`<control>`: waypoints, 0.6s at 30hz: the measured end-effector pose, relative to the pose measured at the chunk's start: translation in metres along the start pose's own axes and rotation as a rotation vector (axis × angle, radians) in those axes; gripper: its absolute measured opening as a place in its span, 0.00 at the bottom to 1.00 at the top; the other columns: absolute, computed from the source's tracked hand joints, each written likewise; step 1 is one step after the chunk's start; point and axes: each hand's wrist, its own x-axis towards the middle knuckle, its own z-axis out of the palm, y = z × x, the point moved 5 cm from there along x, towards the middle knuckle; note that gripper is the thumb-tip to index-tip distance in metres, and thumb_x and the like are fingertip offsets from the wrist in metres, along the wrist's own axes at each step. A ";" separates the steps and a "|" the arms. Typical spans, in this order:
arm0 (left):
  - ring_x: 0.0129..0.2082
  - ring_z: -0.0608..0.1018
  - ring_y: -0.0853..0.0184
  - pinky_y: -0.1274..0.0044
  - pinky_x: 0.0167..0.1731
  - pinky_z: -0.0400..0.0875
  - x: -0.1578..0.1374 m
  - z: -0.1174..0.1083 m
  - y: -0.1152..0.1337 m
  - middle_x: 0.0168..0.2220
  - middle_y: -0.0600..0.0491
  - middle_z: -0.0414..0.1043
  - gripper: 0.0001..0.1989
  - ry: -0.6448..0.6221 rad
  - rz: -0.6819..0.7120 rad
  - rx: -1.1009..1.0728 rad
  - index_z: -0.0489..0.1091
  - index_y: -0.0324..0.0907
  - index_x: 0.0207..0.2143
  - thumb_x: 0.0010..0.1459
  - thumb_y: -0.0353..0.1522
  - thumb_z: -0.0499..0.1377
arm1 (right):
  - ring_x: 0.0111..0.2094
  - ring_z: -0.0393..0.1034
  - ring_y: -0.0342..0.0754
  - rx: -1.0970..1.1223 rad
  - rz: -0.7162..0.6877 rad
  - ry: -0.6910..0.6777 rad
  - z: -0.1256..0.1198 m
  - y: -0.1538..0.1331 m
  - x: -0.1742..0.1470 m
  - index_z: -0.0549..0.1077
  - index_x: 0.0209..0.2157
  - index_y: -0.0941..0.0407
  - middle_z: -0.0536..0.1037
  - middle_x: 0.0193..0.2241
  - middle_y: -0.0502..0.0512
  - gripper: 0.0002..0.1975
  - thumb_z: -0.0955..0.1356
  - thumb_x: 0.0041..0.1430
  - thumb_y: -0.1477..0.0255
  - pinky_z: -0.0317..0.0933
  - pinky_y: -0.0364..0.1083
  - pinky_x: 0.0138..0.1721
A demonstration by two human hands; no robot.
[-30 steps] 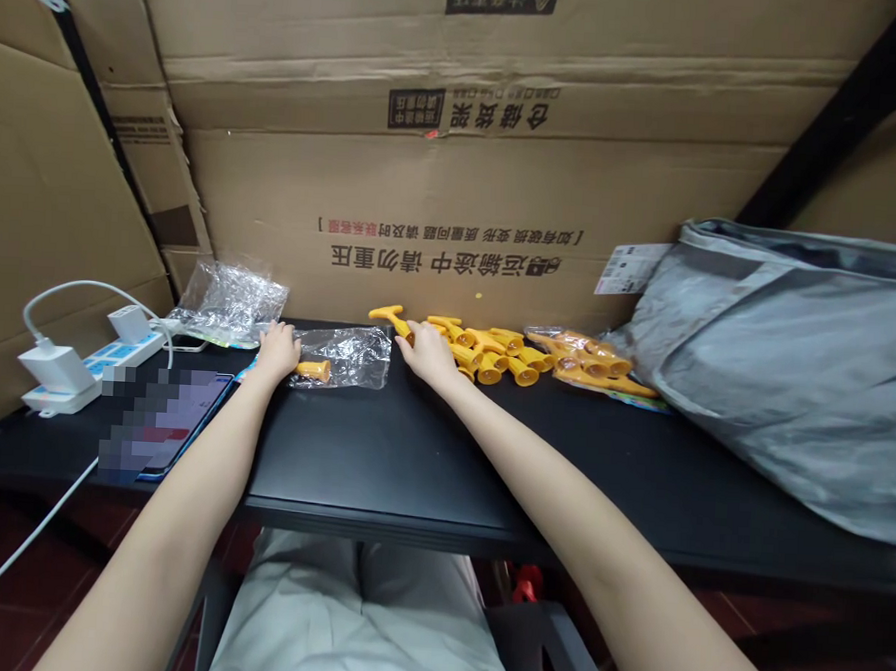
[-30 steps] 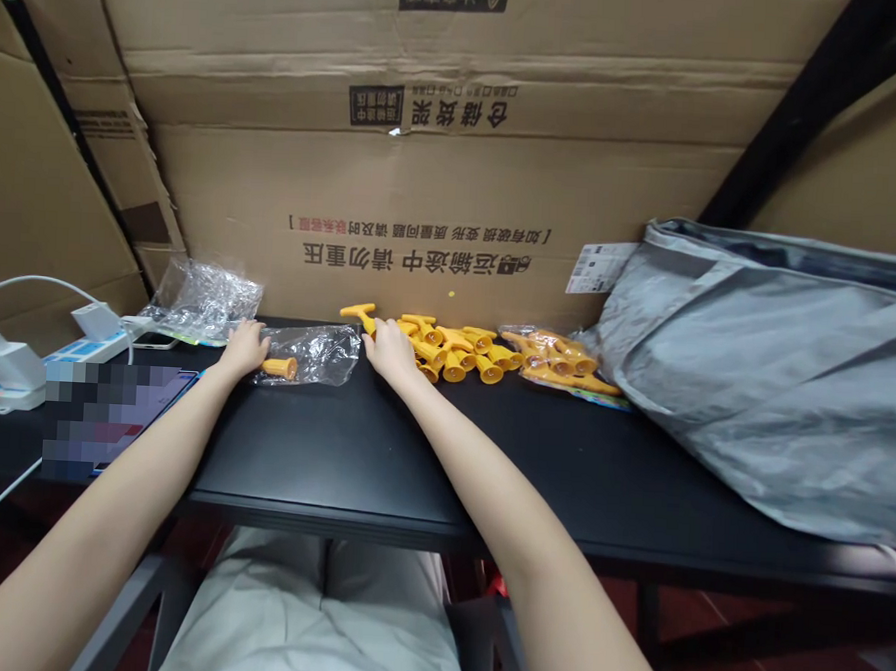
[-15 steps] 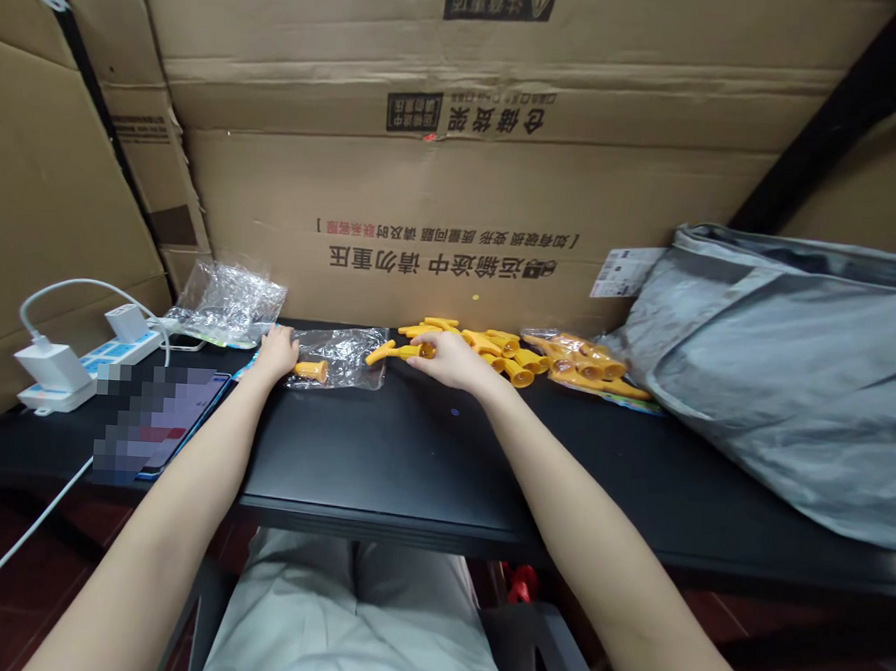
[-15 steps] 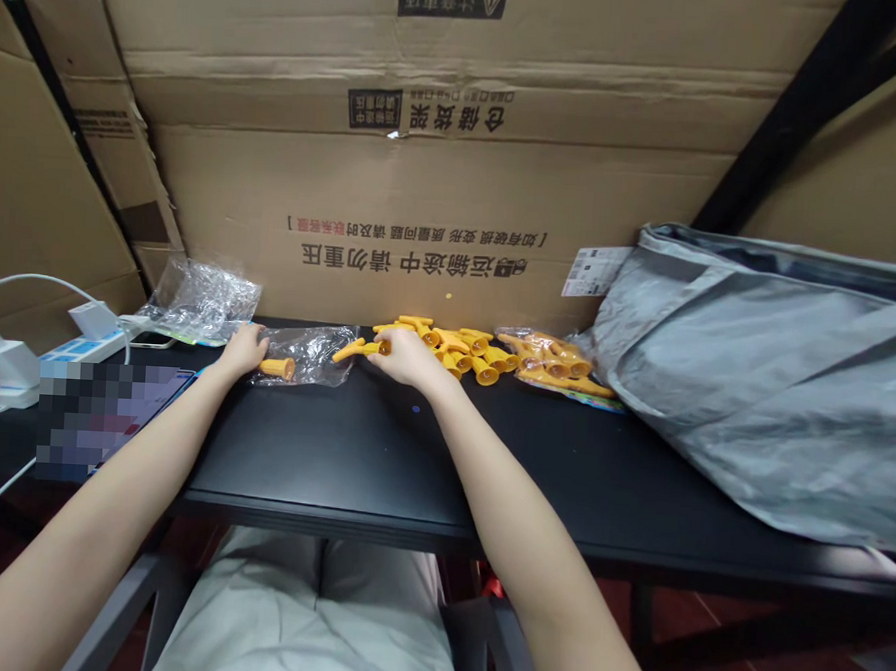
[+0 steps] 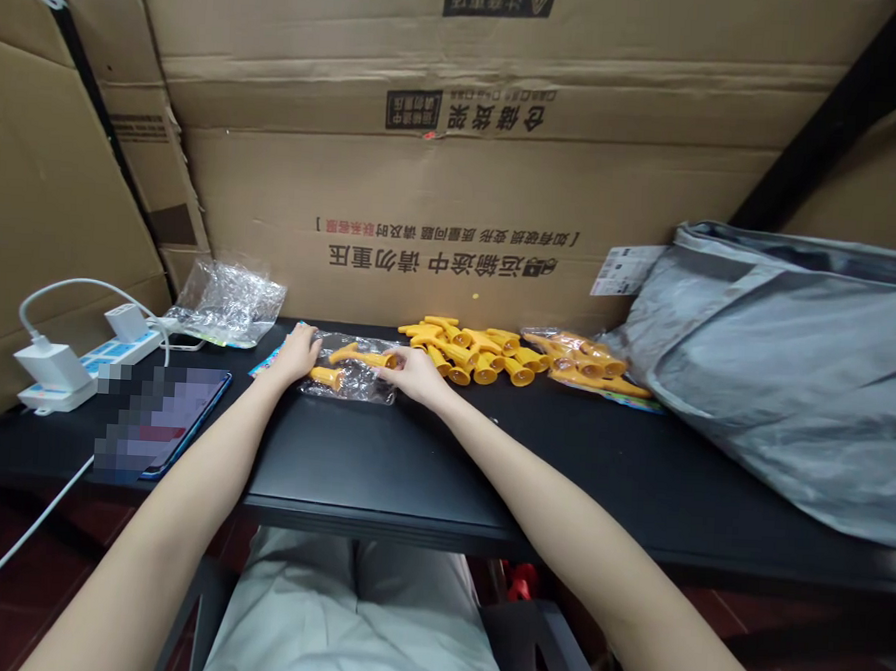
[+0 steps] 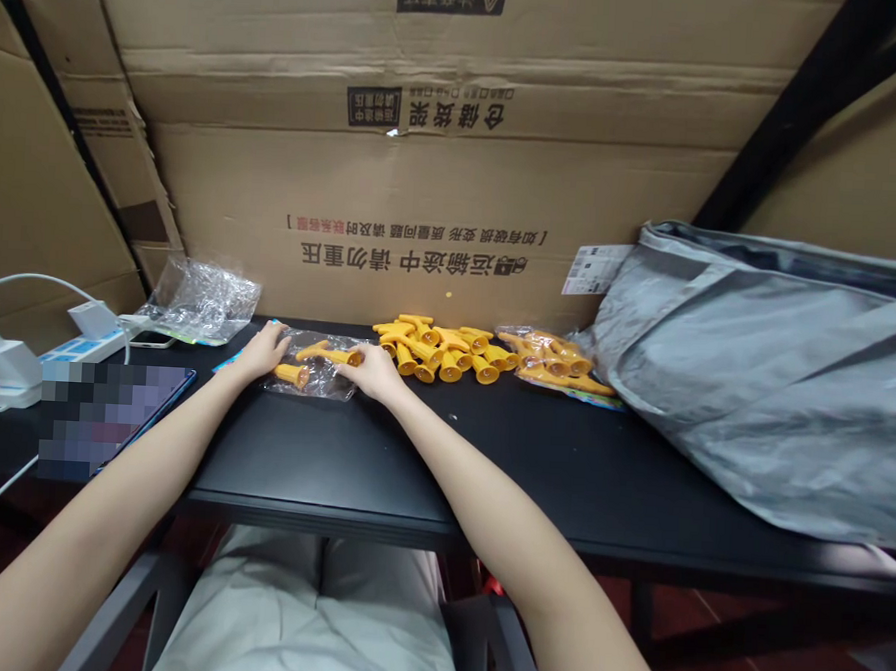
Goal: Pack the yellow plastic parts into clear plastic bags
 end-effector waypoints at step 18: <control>0.53 0.72 0.63 0.69 0.55 0.61 -0.001 0.019 0.026 0.51 0.39 0.70 0.20 -0.144 -0.206 -1.168 0.65 0.36 0.49 0.64 0.38 0.43 | 0.40 0.74 0.52 0.013 -0.196 0.044 0.023 0.009 0.019 0.75 0.39 0.63 0.79 0.38 0.61 0.14 0.72 0.48 0.73 0.64 0.47 0.45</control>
